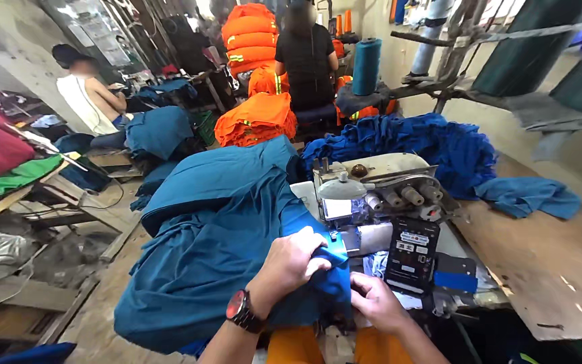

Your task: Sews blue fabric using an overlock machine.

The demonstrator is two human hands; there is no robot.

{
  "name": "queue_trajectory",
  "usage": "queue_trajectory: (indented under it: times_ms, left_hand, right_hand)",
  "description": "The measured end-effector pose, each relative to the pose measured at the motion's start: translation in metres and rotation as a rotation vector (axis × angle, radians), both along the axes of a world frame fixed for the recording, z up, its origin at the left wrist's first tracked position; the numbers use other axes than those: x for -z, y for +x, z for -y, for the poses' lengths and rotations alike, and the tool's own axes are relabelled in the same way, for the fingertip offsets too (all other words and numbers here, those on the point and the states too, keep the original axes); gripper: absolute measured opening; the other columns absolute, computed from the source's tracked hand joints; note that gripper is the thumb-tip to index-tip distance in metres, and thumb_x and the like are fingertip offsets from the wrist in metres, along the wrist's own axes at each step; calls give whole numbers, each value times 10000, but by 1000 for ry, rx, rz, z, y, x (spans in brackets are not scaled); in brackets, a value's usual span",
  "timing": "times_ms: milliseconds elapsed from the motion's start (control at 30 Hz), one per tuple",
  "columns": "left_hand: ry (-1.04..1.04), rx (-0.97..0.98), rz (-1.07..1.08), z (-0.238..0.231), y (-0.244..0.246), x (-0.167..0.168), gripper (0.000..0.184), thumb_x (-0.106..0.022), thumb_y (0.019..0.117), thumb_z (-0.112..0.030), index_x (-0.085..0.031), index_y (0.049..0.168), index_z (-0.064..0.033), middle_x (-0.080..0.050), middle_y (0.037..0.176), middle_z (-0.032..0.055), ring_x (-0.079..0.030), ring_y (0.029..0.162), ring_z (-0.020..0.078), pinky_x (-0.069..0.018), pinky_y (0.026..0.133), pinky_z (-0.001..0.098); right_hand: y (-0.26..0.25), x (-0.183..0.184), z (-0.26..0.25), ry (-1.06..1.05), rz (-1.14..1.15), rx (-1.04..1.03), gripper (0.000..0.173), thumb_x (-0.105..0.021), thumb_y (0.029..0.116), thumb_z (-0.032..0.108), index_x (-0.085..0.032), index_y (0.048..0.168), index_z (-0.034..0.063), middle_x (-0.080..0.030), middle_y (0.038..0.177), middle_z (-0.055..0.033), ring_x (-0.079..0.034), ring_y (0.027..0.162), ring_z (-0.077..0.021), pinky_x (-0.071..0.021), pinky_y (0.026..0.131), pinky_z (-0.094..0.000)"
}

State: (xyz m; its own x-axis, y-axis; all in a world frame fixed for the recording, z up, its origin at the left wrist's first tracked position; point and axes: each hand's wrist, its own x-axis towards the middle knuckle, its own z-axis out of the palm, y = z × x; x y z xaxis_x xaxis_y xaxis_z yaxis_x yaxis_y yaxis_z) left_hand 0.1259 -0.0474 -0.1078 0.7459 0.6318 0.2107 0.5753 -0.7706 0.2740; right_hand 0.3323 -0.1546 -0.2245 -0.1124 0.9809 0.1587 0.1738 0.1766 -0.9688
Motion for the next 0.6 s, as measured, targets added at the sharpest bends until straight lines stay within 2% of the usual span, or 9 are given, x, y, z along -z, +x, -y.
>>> queue_trajectory:
  times_ms: [100, 200, 300, 367, 467, 533, 600]
  left_hand:
    - [-6, 110, -33, -3, -6, -1, 306, -745, 894, -207, -706, 1197, -183, -659, 1009, 43, -680, 910, 203, -595, 756, 438]
    - [-16, 124, -6, -5, -4, 3, 309, -685, 872, -106, -720, 1170, -178, -677, 1004, 31, -676, 931, 194, -577, 786, 441]
    - [22, 89, 96, -5, 2, 11, 177, -609, 954, -175, -760, 1047, -172, -697, 935, -12, -685, 880, 135, -582, 772, 383]
    - [44, 47, 181, -3, 7, 14, 189, -582, 993, -217, -757, 962, -154, -715, 900, -29, -694, 832, 100, -592, 745, 350]
    - [43, -34, 230, 0, 12, 12, 267, -560, 1017, -308, -740, 882, -165, -695, 807, -50, -670, 739, 91, -569, 661, 363]
    - [64, -99, 198, 0, 13, 11, 315, -563, 1022, -391, -736, 859, -184, -686, 779, -59, -671, 721, 97, -558, 631, 381]
    - [46, -142, 172, -1, 13, 10, 288, -580, 1016, -394, -751, 897, -194, -708, 830, -60, -686, 763, 100, -570, 667, 391]
  right_hand:
    - [1, -4, 2, -48, -44, -16, 214, -554, 1011, 202, -728, 990, 80, -704, 905, -2, -664, 720, -70, -582, 650, -269]
    - [2, -5, 3, -64, -61, -27, 206, -531, 1007, 176, -698, 958, 64, -679, 851, -4, -640, 645, -73, -575, 601, -271]
    - [1, -3, 2, -64, -71, -32, 209, -534, 1007, 172, -711, 978, 65, -693, 858, -10, -650, 651, -84, -579, 608, -282]
    - [2, -2, 3, -61, -65, -35, 211, -541, 1016, 185, -712, 982, 65, -694, 862, -9, -654, 660, -86, -583, 614, -280]
    - [1, -1, 3, -59, -60, -28, 200, -540, 1007, 175, -703, 967, 66, -693, 862, -11, -656, 667, -84, -580, 614, -279]
    - [1, -3, 5, -62, -81, -17, 221, -523, 1017, 177, -711, 989, 65, -699, 865, -7, -663, 684, -80, -585, 623, -279]
    - [1, -4, 7, -59, -120, -12, 292, -486, 1064, 264, -695, 994, 73, -672, 783, 1, -654, 648, -90, -583, 607, -293]
